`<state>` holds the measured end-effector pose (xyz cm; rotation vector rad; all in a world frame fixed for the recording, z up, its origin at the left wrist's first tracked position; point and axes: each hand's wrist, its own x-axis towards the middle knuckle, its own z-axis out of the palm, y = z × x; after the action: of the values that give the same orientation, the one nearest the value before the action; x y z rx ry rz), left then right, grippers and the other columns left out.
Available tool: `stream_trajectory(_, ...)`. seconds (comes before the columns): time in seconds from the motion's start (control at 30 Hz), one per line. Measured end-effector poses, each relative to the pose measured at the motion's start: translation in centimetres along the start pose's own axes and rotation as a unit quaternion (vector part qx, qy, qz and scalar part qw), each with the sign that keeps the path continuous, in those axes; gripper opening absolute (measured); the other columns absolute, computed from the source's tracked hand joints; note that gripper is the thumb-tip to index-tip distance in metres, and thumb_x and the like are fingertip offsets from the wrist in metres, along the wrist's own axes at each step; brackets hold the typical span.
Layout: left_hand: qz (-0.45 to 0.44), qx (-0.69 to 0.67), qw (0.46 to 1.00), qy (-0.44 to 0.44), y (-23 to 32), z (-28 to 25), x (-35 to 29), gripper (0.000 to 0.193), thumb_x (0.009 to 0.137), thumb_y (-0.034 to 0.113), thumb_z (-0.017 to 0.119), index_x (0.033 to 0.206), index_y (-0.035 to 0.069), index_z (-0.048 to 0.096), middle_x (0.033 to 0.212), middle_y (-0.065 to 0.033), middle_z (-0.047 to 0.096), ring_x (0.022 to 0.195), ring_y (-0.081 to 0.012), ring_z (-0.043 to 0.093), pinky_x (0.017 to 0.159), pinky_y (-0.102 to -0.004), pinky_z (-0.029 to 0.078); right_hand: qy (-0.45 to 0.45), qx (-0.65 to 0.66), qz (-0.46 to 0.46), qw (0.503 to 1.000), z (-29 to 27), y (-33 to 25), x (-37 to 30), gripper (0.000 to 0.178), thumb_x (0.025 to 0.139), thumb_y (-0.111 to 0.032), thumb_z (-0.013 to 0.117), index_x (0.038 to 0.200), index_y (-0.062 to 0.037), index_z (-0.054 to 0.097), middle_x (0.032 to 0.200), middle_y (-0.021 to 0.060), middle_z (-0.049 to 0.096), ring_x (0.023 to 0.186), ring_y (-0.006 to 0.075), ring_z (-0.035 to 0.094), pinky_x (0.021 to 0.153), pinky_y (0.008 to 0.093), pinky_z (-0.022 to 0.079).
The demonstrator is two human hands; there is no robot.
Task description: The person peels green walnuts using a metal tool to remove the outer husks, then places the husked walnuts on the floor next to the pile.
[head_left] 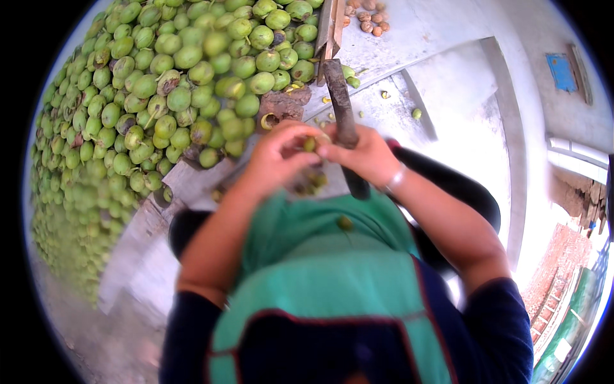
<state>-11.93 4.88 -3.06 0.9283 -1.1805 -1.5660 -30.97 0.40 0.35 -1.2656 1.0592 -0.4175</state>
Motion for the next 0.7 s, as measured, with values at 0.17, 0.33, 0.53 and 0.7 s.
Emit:
stream_trajectory(0.17,-0.103,-0.069,0.992,0.015,0.7,-0.5,0.1,0.034,0.082,0.005,0.061,0.114,0.002,0.051,0.111,-0.0048,0.052,0.1,-0.0143,0.053,0.085,-0.0271,0.044,-0.023,0.068,0.023,0.997,-0.7,-1.3,-0.3,0.026,0.078,-0.016,0.07,0.097,-0.0021,0.059,0.082,0.0013,0.062,0.074,0.0052,0.055,0.068,0.0242,0.047)
stream_trajectory(0.33,-0.077,0.038,0.996,0.022,0.0,-0.3,0.4,0.033,0.083,0.01,0.062,0.113,0.003,0.05,0.108,-0.0057,0.055,0.097,-0.0141,0.054,0.085,-0.0263,0.043,-0.018,-0.067,-0.044,0.997,-0.8,-0.5,-0.4,0.036,0.07,-0.017,0.073,0.1,-0.0031,0.059,0.085,0.008,0.062,0.078,0.0171,0.06,0.072,0.03,0.048)
stream_trajectory(0.53,-0.148,0.009,0.988,0.04,-0.5,1.1,0.5,0.031,0.083,0.01,0.063,0.111,0.002,0.051,0.106,-0.006,0.057,0.096,-0.0138,0.055,0.084,-0.027,0.044,0.035,-0.231,-0.109,0.966,0.0,-0.7,-0.5,0.044,0.063,-0.023,0.076,0.099,-0.0051,0.06,0.087,0.0156,0.058,0.08,0.0335,0.058,0.072,0.0372,0.048)
stream_trajectory(0.7,-0.159,-0.051,0.985,0.035,-1.1,0.8,0.4,0.03,0.084,0.009,0.062,0.111,0.0,0.054,0.103,-0.0062,0.059,0.094,-0.0127,0.056,0.081,-0.0278,0.046,0.025,-0.234,-0.129,0.963,-0.5,-1.2,-0.2,0.036,0.063,-0.02,0.076,0.092,-0.0054,0.062,0.085,0.0144,0.058,0.08,0.0311,0.058,0.072,0.0364,0.047)
